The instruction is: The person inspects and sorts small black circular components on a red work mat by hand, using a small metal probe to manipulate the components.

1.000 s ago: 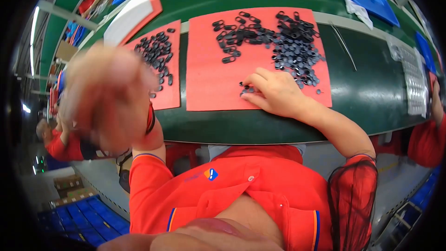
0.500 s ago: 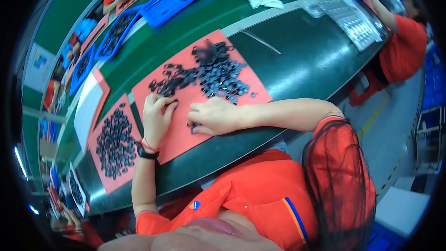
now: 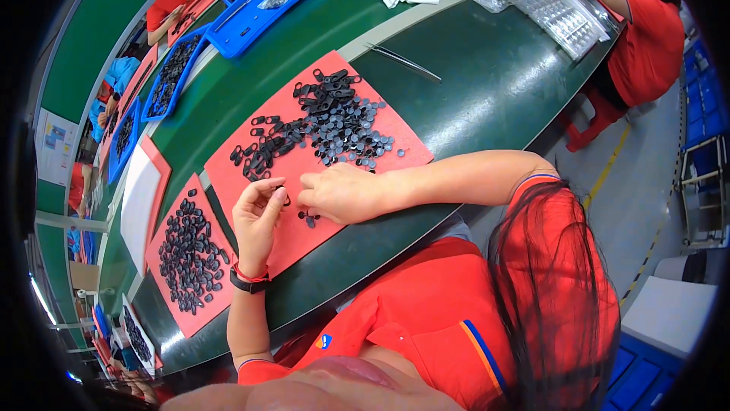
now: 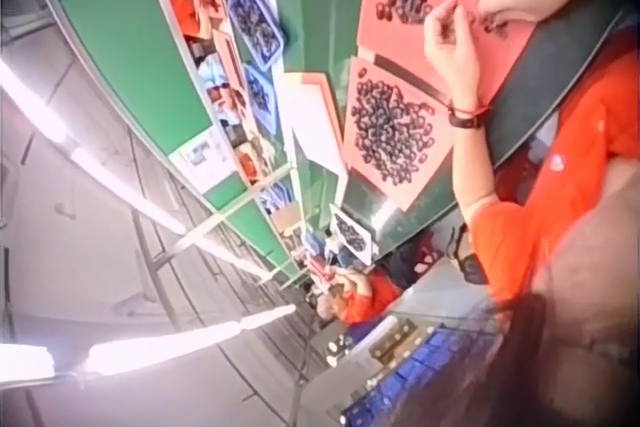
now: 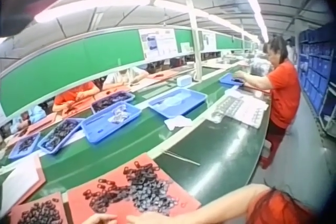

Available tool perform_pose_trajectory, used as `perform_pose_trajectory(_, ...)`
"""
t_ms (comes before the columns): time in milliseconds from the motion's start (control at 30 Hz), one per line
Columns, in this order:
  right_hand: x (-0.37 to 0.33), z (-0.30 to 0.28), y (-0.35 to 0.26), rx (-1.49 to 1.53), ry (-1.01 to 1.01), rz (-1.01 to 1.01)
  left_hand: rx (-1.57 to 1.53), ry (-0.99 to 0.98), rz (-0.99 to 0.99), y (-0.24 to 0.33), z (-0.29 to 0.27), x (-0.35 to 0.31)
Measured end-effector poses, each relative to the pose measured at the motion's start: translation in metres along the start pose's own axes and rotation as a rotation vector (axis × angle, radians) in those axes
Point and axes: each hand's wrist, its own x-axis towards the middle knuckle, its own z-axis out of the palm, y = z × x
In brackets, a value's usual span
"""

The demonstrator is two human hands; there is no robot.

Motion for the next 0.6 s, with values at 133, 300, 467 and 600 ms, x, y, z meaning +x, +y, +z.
perform_pose_trajectory(133, 0.006, -0.008, 0.002, 0.196, 0.088, 0.013, -0.215, 0.052, -0.205, 0.0, -0.003, -0.002)
perform_pose_trajectory(300, 0.008, -0.021, 0.005, 0.448, 0.119, 0.122, -0.292, 0.077, -0.242, 0.001, -0.002, 0.001)
perform_pose_trajectory(467, 0.007, -0.025, 0.003, 0.645, -0.003, 0.295, -0.322, 0.127, -0.278, 0.0, 0.001, -0.002)
perform_pose_trajectory(600, 0.005, -0.023, 0.002, 0.526, 0.028, 0.26, -0.269, 0.137, -0.246, -0.005, -0.001, -0.002)
